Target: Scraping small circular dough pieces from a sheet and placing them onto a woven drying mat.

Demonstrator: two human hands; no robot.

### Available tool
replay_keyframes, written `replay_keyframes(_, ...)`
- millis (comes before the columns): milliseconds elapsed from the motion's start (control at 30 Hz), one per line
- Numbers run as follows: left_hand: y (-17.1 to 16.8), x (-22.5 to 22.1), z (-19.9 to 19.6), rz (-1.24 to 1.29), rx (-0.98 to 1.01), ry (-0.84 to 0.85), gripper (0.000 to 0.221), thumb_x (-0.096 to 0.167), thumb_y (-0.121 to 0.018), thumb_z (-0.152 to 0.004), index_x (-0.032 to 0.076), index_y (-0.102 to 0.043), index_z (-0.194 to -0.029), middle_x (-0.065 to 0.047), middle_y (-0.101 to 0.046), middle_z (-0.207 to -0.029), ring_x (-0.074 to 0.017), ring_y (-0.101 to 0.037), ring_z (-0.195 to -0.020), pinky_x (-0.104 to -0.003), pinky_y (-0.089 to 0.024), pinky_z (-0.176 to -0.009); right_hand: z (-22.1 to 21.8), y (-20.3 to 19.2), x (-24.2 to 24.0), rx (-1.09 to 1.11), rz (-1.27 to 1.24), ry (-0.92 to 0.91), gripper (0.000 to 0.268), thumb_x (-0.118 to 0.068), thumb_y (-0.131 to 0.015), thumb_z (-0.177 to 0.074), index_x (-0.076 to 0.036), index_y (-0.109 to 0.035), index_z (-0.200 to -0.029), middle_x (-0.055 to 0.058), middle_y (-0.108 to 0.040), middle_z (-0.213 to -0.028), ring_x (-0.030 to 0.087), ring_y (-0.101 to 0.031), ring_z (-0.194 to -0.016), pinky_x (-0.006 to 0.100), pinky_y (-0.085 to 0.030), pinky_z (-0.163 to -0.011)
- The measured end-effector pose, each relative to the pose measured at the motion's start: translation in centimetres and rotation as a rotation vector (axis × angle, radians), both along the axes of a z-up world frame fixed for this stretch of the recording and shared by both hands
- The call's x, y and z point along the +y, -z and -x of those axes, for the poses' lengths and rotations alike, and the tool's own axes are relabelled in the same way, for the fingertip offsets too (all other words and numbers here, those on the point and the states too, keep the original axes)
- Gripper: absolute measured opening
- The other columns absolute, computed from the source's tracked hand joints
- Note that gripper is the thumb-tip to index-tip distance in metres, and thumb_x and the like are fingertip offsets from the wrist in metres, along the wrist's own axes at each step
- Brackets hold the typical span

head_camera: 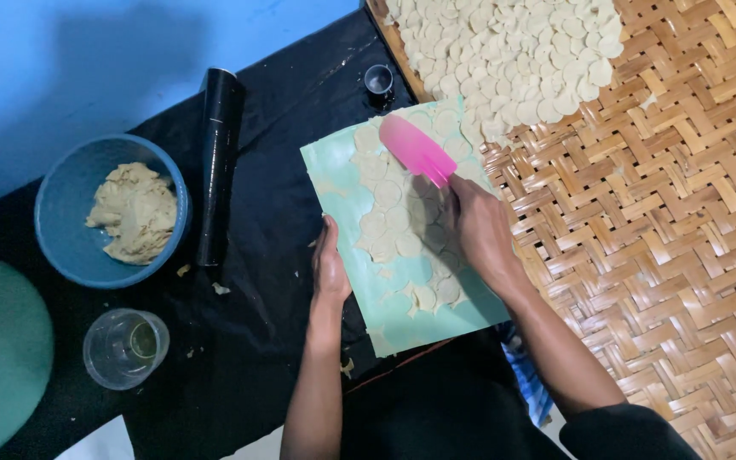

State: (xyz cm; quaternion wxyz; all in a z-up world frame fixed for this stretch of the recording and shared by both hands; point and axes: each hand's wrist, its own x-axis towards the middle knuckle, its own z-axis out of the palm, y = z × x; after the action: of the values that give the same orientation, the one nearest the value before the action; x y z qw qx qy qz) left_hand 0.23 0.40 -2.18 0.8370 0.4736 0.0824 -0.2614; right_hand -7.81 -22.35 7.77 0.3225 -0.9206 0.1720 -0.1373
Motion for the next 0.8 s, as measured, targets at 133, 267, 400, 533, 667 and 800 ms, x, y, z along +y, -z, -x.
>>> replay_keyframes(133, 0.0, -0.1, -0.1, 0.006, 0.001, 0.0, 0.069, 0.045, -0.045, -0.106, -0.002, -0.037, -0.156, -0.011, -0.045, -0.158, -0.0217, -0.045, -0.141, -0.035, -0.035, -0.117, -0.2, -0.5, 0.7, 0.006, 0.041, 0.032, 0.027, -0.01, -0.06, -0.098, 0.0, -0.068, -0.121, 0.023, -0.069, -0.098, 0.046, -0.067, -0.083, 0.053, -0.051, -0.071)
replay_keyframes(267, 0.8, 0.0, -0.2, -0.001, 0.015, -0.006, 0.069, 0.045, -0.046, -0.105, -0.002, -0.038, -0.156, -0.012, -0.046, -0.157, -0.0219, -0.046, -0.14, -0.035, -0.036, -0.116, -0.5, -0.3, 1.2, -0.05, 0.03, 0.03, 0.028, -0.009, -0.06, -0.096, 0.0, -0.068, -0.121, 0.022, -0.068, -0.101, 0.046, -0.066, -0.081, 0.053, -0.051, -0.07)
replay_keyframes(400, 0.7, 0.1, -0.1, 0.018, 0.041, -0.011, 0.069, 0.045, -0.047, -0.105, -0.001, -0.038, -0.155, -0.01, -0.045, -0.158, -0.0207, -0.045, -0.141, -0.035, -0.035, -0.116, -0.4, -0.2, 0.6, -0.06, 0.03, 0.018, 0.027, -0.009, -0.061, -0.097, 0.0, -0.068, -0.121, 0.022, -0.068, -0.099, 0.046, -0.066, -0.084, 0.053, -0.05, -0.07)
replay_keyframes(533, 1.4, 0.1, -0.2, -0.044, -0.012, -0.022, 0.07, 0.045, -0.047, -0.105, -0.001, -0.037, -0.156, -0.008, -0.044, -0.16, -0.0186, -0.043, -0.144, -0.033, -0.032, -0.118, -0.4, 0.5, 0.1, -0.057, 0.031, 0.018, 0.025, -0.011, -0.062, -0.098, -0.001, -0.068, -0.119, 0.022, -0.068, -0.099, 0.045, -0.066, -0.083, 0.052, -0.051, -0.071)
replay_keyframes(667, 0.4, 0.0, -0.2, 0.003, 0.012, 0.0, 0.071, 0.046, -0.046, -0.105, -0.002, -0.037, -0.156, -0.011, -0.046, -0.157, -0.0226, -0.045, -0.141, -0.036, -0.035, -0.116, -0.9, 1.3, -0.6, -0.061, 0.008, -0.063, 0.02, -0.014, -0.062, -0.1, -0.002, -0.07, -0.113, 0.023, -0.068, -0.093, 0.045, -0.065, -0.083, 0.05, -0.05, -0.069)
replay_keyframes(800, 0.4, 0.0, -0.1, 0.029, 0.023, 0.001, 0.072, 0.048, -0.045, -0.105, -0.001, -0.036, -0.157, -0.011, -0.045, -0.158, -0.023, -0.044, -0.142, -0.037, -0.034, -0.117, -1.5, 0.9, -1.1, 0.111, -0.224, -0.032, 0.025, -0.025, -0.061, -0.104, -0.003, -0.072, -0.11, 0.021, -0.065, -0.075, 0.033, -0.064, -0.063, 0.043, -0.048, -0.061)
